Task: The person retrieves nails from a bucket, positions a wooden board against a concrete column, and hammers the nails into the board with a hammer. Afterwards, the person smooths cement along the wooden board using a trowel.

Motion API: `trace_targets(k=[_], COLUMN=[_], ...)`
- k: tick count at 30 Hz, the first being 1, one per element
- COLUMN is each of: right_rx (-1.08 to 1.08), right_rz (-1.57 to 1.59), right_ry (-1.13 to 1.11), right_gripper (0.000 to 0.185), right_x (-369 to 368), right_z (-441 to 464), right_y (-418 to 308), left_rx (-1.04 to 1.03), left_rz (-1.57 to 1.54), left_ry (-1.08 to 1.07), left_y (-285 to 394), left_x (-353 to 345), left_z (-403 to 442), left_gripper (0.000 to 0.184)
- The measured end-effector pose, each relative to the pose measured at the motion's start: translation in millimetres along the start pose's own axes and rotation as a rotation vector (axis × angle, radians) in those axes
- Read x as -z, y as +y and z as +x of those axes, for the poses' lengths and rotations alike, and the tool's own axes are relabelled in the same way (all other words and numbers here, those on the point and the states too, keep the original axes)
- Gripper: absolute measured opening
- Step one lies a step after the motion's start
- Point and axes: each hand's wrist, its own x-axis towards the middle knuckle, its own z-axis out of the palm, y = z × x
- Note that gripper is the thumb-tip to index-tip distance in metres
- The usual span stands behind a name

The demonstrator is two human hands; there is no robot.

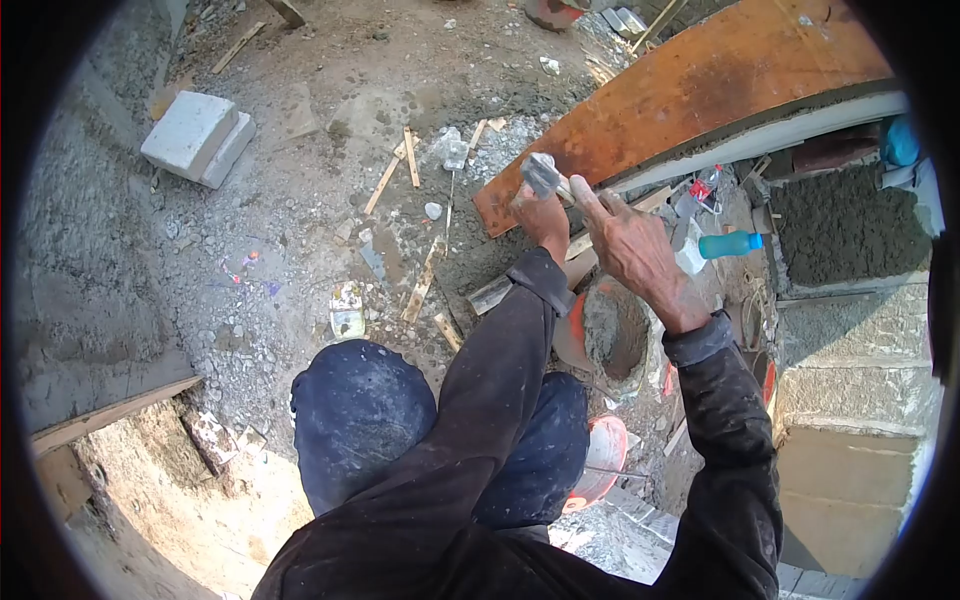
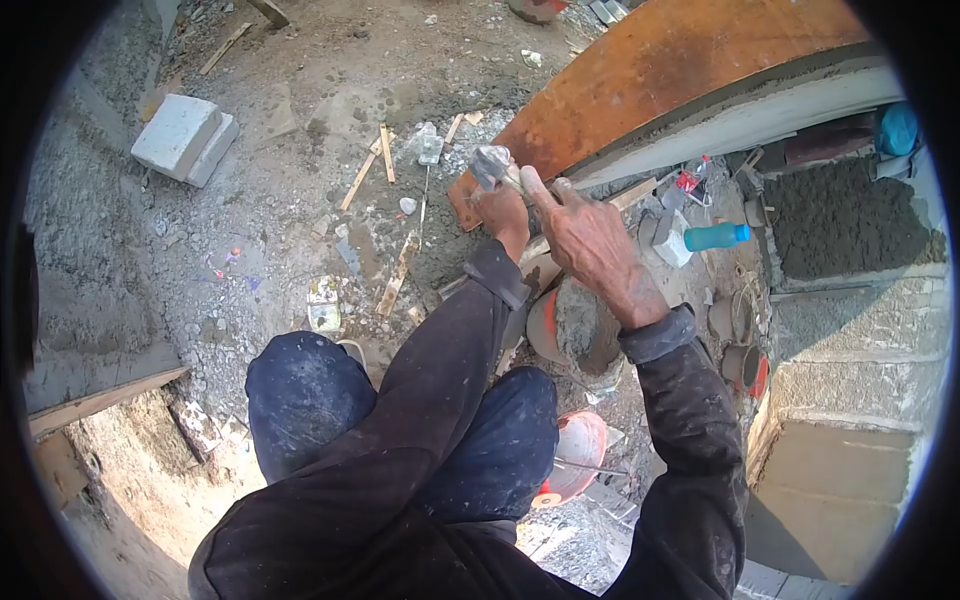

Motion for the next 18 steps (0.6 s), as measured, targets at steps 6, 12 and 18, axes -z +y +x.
trace_targets(k=[6, 12, 18], right_rx=[0.121, 0.125, 0.130], right_rz=[-0.070, -0.144, -0.135], right_ry=[0.002, 0.046, 0.024], right_gripper=[0.077, 0.073, 0.071], right_x=[-1, -4, -20], right_z=[7, 9, 11], right_y=[-22, -26, -15], left_rx=[-0.040, -0.055, -0.144], left_rz=[-0.439, -0.275, -0.231], left_ry=[0.138, 0.063, 0.049], left_y=[-23, -30, -15], left_x=[-13, -11, -8], left_z=[6, 10, -7], left_gripper=[0.019, 0.021, 0.024])
